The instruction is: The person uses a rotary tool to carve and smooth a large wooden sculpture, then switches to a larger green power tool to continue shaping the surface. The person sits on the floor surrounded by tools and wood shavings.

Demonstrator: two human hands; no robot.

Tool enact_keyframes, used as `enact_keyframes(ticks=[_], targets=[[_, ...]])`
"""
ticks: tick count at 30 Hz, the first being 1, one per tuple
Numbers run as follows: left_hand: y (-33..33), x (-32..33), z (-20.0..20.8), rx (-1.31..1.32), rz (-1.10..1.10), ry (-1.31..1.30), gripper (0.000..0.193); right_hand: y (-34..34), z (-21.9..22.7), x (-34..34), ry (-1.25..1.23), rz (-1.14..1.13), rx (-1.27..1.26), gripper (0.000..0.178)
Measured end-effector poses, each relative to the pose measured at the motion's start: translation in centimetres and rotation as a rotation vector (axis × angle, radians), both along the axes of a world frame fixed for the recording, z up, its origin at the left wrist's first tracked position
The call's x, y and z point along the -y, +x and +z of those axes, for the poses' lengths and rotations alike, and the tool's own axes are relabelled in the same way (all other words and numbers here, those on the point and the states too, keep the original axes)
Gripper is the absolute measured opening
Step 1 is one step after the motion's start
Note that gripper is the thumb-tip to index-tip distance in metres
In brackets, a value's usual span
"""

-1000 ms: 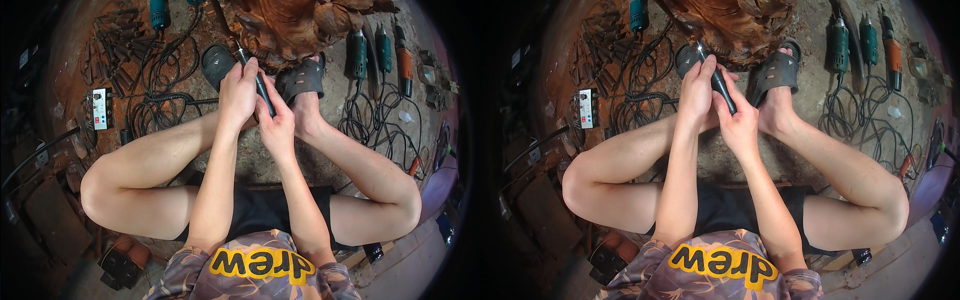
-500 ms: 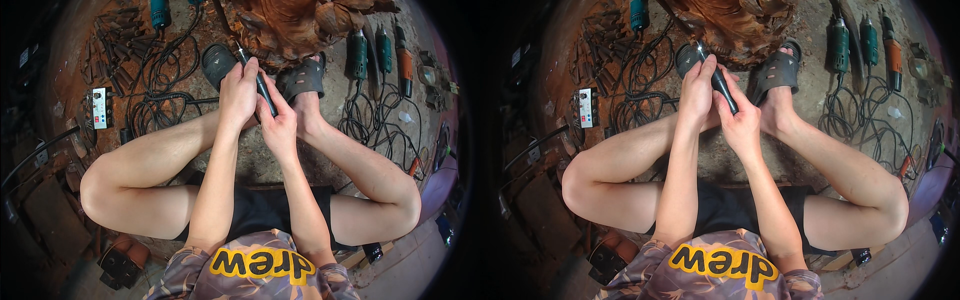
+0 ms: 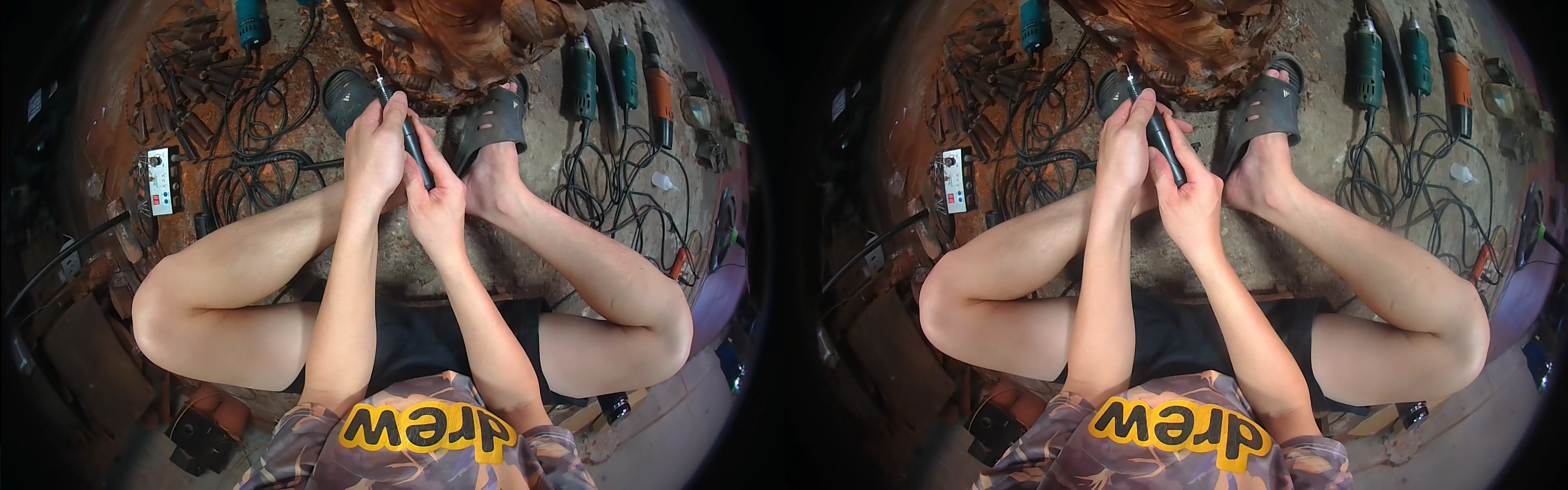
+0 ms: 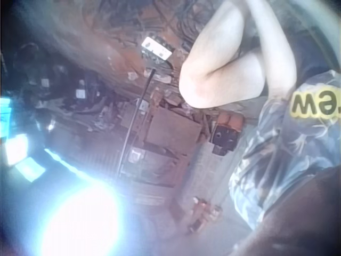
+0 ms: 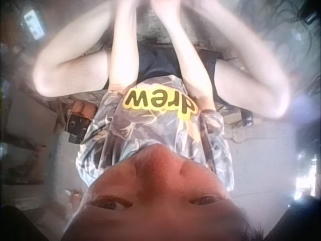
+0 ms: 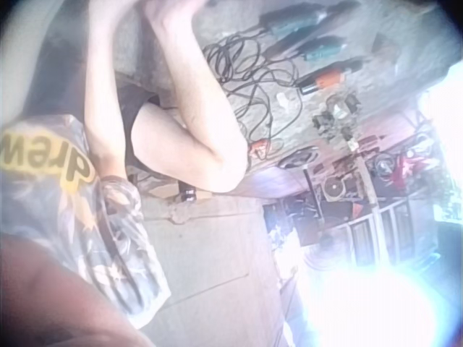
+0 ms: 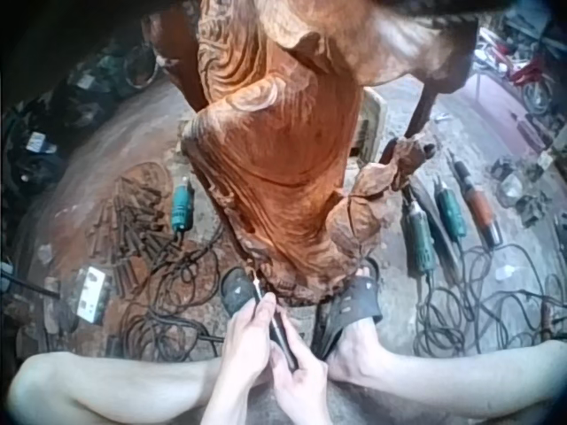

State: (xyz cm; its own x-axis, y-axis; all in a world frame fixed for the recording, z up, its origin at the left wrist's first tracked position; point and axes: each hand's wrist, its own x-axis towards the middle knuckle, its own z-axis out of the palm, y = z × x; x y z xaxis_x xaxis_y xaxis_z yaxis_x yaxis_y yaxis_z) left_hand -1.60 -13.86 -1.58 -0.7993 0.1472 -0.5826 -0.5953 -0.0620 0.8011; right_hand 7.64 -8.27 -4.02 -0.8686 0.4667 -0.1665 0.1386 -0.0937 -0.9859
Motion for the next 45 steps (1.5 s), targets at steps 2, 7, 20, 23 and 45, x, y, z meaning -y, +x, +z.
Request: enact_keyframes(ticks=[2,7,20,23,45], targets=[[-0.2,0.0,-0.1,-0.011,-0.023,-0.036,0.033,-0.1,-0.1,-0.2,0.006,0.002,-0.005,0.049],[-0.3,0.1,-0.2,-0.035,-0.054,-0.062,0.033,-0.3,0.0,-0.4,-0.030,0.000,-0.012,0.050],[-0.3,-0.6,0.9,-0.114,-0.115,-0.337,0.043,-0.6,1.0,-2.6,-0.230,0.110,0.072,0.049],[-0.4,-0.7,1.0,-0.171,-0.164,-0.448,0.048,-0.4,1.5,-3.0,-0.259,0.110,0.117,0.049],[-15.7,-4.9,35.9,-1.756,-0.562,-0.520,0.047,15.4,13.5,-5.4,-0.568,0.010,0.146,0.051]])
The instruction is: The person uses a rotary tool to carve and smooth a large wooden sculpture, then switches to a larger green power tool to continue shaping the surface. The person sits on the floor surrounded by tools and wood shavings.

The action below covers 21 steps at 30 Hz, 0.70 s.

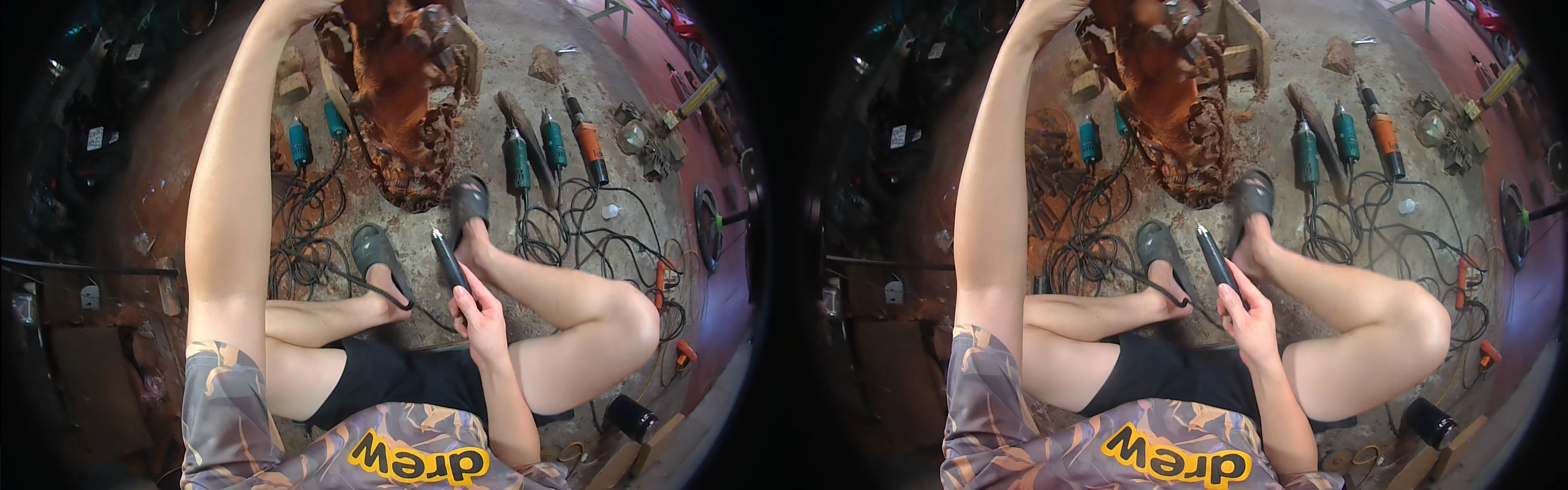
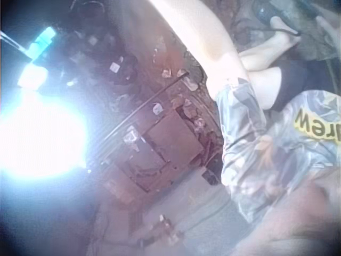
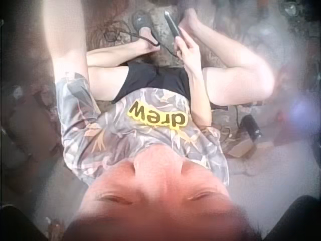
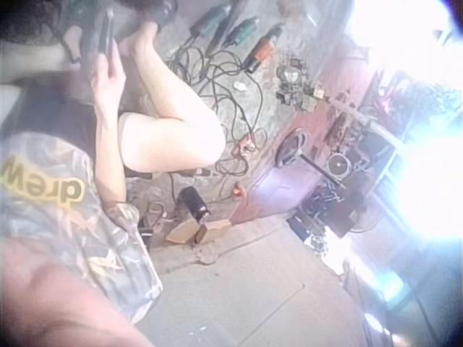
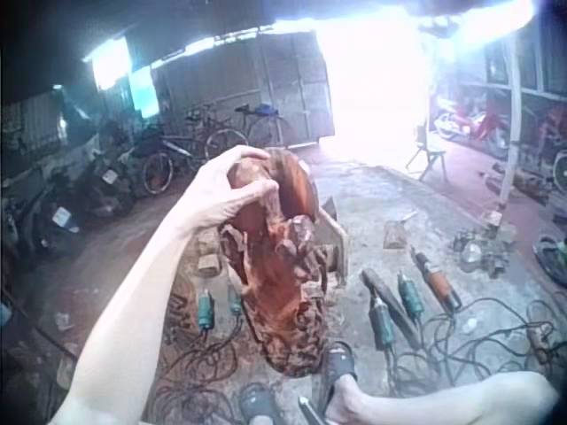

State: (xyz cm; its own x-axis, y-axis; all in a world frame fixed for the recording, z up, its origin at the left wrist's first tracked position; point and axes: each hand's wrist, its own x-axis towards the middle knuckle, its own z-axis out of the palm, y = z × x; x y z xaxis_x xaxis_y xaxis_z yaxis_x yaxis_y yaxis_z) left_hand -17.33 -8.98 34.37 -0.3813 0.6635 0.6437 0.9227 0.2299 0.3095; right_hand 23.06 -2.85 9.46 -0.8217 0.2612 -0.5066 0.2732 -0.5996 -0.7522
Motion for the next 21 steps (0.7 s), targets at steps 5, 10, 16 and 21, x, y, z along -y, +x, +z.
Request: enact_keyframes(ticks=[5,10,16,21], targets=[[0.2,-3.1,-3.1,0.326,-0.074,0.480,0.020,0.8,0.5,0.4,-0.034,-0.156,-0.073,0.054],[3.8,-2.7,-4.4,0.124,0.137,0.565,0.011,-1.1,-0.5,-1.2,-0.011,-0.375,-0.097,0.052],[6.0,-7.7,-5.3,-0.373,0.681,0.646,0.016,-1.2,-0.8,-1.7,-0.032,-0.488,-0.053,0.056],[5.4,-7.8,-4.0,-0.261,0.674,0.446,0.032,-0.3,-0.9,-2.5,-0.014,-0.525,-0.039,0.059]])
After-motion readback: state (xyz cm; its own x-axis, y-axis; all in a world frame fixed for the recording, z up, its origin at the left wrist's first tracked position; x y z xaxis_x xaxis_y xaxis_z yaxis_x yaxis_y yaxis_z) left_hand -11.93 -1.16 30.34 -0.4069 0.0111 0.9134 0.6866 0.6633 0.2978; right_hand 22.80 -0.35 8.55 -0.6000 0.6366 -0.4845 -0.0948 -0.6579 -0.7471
